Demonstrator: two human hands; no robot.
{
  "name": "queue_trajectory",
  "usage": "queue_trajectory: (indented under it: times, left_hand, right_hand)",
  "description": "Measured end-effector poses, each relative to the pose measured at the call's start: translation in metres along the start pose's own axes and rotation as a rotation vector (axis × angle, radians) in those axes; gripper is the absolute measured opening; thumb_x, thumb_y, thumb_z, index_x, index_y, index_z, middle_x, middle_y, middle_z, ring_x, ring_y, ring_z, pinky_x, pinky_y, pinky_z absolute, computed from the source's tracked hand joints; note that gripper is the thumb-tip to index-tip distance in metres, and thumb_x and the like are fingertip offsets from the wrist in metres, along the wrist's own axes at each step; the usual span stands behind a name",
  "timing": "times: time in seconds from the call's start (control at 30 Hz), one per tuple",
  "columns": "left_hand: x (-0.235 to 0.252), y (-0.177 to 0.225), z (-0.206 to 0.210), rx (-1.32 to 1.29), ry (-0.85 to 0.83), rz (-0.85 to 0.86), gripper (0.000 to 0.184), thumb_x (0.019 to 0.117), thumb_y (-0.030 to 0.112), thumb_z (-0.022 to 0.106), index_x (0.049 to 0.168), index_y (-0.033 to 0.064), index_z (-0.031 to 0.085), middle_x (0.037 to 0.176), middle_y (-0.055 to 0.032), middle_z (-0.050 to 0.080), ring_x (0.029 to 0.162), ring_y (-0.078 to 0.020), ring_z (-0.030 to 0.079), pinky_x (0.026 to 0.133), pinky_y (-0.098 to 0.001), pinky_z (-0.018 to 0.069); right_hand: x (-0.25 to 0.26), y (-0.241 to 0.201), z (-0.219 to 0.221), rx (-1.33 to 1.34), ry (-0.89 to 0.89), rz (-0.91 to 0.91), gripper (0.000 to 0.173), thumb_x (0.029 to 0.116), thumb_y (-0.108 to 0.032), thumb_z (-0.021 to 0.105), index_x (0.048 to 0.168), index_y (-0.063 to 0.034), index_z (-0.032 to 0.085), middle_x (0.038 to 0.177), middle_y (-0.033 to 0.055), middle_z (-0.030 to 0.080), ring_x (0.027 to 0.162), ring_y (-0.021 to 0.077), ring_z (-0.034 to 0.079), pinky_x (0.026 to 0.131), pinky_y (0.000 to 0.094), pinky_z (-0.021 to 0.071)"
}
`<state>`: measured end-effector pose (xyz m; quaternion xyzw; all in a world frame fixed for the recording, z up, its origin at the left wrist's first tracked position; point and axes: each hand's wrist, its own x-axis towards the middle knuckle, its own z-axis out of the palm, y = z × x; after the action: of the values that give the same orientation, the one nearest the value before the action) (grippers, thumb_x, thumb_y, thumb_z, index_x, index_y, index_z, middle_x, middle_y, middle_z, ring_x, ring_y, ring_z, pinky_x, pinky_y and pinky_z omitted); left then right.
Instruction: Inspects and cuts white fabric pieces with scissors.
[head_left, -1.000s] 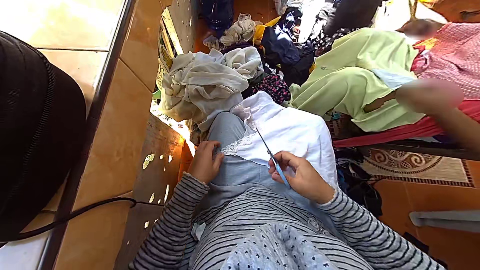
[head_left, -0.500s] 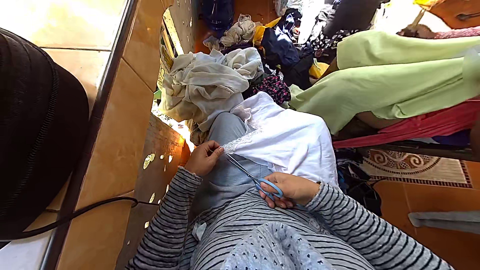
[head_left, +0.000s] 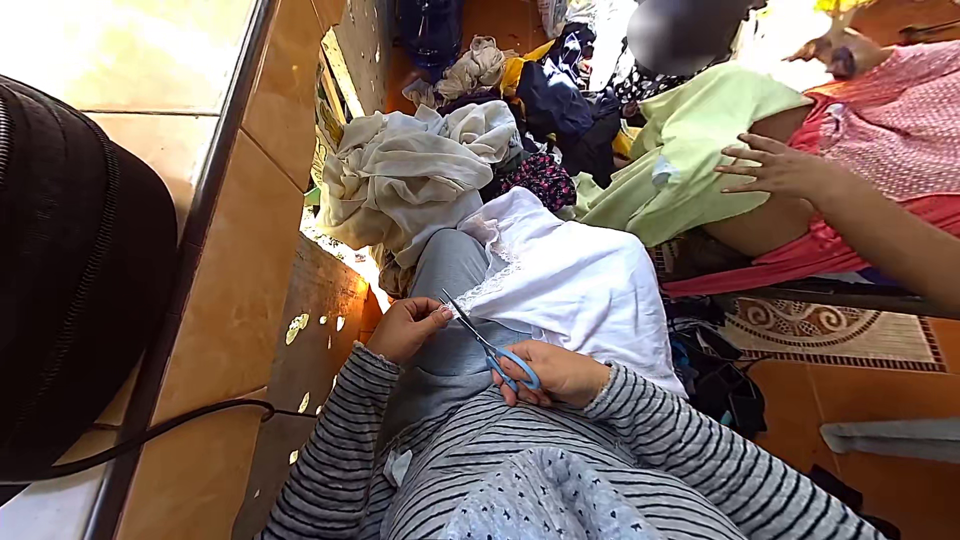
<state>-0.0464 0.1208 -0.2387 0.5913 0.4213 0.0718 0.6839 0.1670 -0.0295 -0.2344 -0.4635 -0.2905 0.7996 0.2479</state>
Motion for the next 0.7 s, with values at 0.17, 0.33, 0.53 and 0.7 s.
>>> queue_trajectory:
  times: [0.17, 0.33, 0.53, 0.7]
  left_hand:
    - [-0.003, 0.001, 0.001, 0.003, 0.072, 0.009, 0.008, 0.0976, 0.012, 0.067, 0.095, 0.0058, 0.069, 0.071, 0.0091, 0.061, 0.056, 0.0036, 0.049, 0.053, -0.0151, 0.0405]
    - [-0.002, 0.002, 0.004, 0.005, 0.105, -0.013, 0.009, 0.0959, 0.014, 0.07, 0.094, 0.0056, 0.07, 0.071, 0.0084, 0.061, 0.055, 0.0032, 0.049, 0.053, -0.0157, 0.0404]
    - [-0.003, -0.001, 0.001, -0.052, 0.073, 0.004, 0.008, 0.099, 0.011, 0.065, 0.096, 0.0052, 0.068, 0.073, 0.0078, 0.063, 0.058, 0.0017, 0.054, 0.056, -0.0159, 0.0456]
    - [-0.005, 0.001, 0.001, -0.045, 0.067, 0.003, 0.005, 0.0972, 0.01, 0.067, 0.095, 0.0054, 0.068, 0.072, 0.0085, 0.063, 0.057, 0.0027, 0.052, 0.055, -0.015, 0.0432]
  right_hand:
    - [0.01, 0.004, 0.008, 0.037, 0.062, -0.029, 0.028, 0.1066, -0.038, 0.046, 0.097, -0.0143, 0.059, 0.073, -0.007, 0.067, 0.051, -0.0017, 0.053, 0.046, 0.0143, 0.0407]
    - [0.009, 0.009, 0.009, 0.034, 0.079, -0.076, 0.023, 0.1036, -0.033, 0.05, 0.093, -0.0151, 0.06, 0.069, -0.0088, 0.066, 0.051, -0.0028, 0.054, 0.047, 0.0136, 0.0405]
    - [0.011, 0.007, 0.01, 0.0, 0.051, -0.064, 0.023, 0.1033, -0.035, 0.052, 0.096, -0.0149, 0.059, 0.072, -0.0093, 0.066, 0.053, -0.0035, 0.052, 0.048, 0.013, 0.0397]
    - [0.014, 0.003, 0.016, -0.035, 0.109, -0.067, 0.02, 0.105, -0.028, 0.05, 0.094, -0.0133, 0.058, 0.069, -0.0096, 0.063, 0.051, -0.0038, 0.05, 0.048, 0.0134, 0.0378]
